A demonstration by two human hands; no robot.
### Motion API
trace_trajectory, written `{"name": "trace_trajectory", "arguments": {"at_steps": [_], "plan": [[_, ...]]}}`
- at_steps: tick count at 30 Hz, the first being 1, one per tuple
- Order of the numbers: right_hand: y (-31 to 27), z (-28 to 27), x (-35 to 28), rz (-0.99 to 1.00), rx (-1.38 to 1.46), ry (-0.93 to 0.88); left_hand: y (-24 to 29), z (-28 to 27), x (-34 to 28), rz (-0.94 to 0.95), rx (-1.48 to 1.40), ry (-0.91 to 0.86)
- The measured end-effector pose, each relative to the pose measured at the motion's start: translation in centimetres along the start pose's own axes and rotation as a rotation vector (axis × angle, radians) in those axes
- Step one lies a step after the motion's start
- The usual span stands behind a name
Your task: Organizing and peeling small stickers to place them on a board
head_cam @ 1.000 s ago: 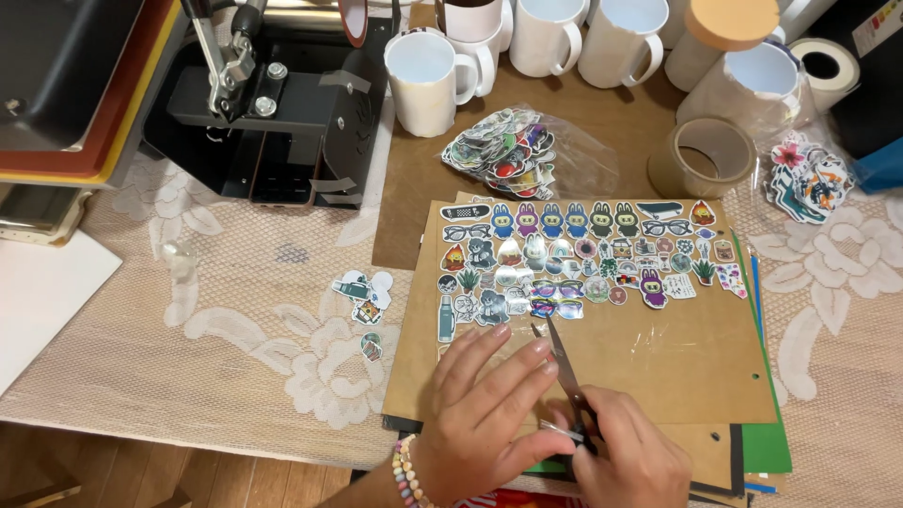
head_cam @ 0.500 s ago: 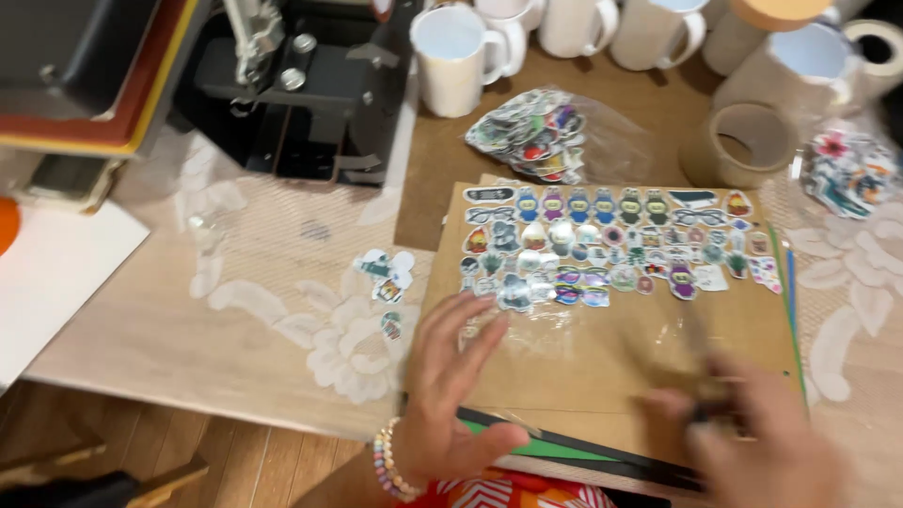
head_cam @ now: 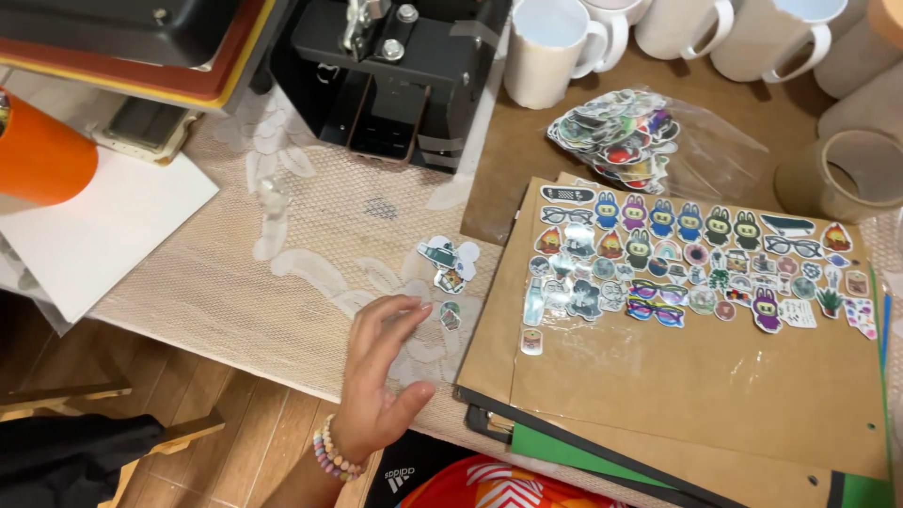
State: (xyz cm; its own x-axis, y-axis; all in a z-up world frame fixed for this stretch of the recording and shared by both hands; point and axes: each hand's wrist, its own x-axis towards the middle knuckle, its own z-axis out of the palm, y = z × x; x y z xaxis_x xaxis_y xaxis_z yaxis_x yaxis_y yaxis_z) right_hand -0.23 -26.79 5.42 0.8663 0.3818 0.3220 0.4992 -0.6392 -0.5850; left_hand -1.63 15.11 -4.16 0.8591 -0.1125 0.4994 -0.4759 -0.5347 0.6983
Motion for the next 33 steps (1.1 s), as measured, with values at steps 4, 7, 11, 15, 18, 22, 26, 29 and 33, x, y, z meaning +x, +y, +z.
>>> {"name": "trace_trajectory", "arguments": {"at_steps": [4, 7, 11, 15, 18, 22, 26, 29, 33], "plan": [[-4.4, 5.5, 5.6, -0.235, 0.005, -0.154, 0.1, -0.2, 0.3, -0.084, -0.145, -0.013], [-7.5, 12.3, 9.5, -0.378, -0.002, -0.268, -1.1, 0.2, -0.1, -0.143, -0.221, 0.019], [-6.0, 20.3, 13.1, -0.373, -0.089, -0.435, -2.3, 0.0, -0.5, -0.254, -0.334, 0.134], [-5.8, 21.6, 14.5, -0.278, -0.197, -0.472, -2.3, -0.3, -0.5, -0.301, -0.382, 0.177], [-5.9, 21.9, 14.4, -0.318, -0.215, -0.499, -2.0, -0.5, -0.3, -0.274, -0.37, 0.161], [-6.1, 22.0, 14.1, -0.59, -0.368, -0.434, -2.0, -0.9, -0.4, -0.266, -0.388, 0.127], [-5.5, 22.3, 14.1, -0.684, -0.461, -0.403, -2.0, -0.9, -0.5, -0.268, -0.383, 0.121], [-5.7, 22.4, 14.1, -0.669, -0.468, -0.371, -1.9, -0.9, -0.7, -0.26, -0.395, 0.101], [-5.7, 22.5, 15.0, -0.61, -0.401, -0.461, -1.8, -0.9, -0.4, -0.26, -0.421, 0.095]]}}
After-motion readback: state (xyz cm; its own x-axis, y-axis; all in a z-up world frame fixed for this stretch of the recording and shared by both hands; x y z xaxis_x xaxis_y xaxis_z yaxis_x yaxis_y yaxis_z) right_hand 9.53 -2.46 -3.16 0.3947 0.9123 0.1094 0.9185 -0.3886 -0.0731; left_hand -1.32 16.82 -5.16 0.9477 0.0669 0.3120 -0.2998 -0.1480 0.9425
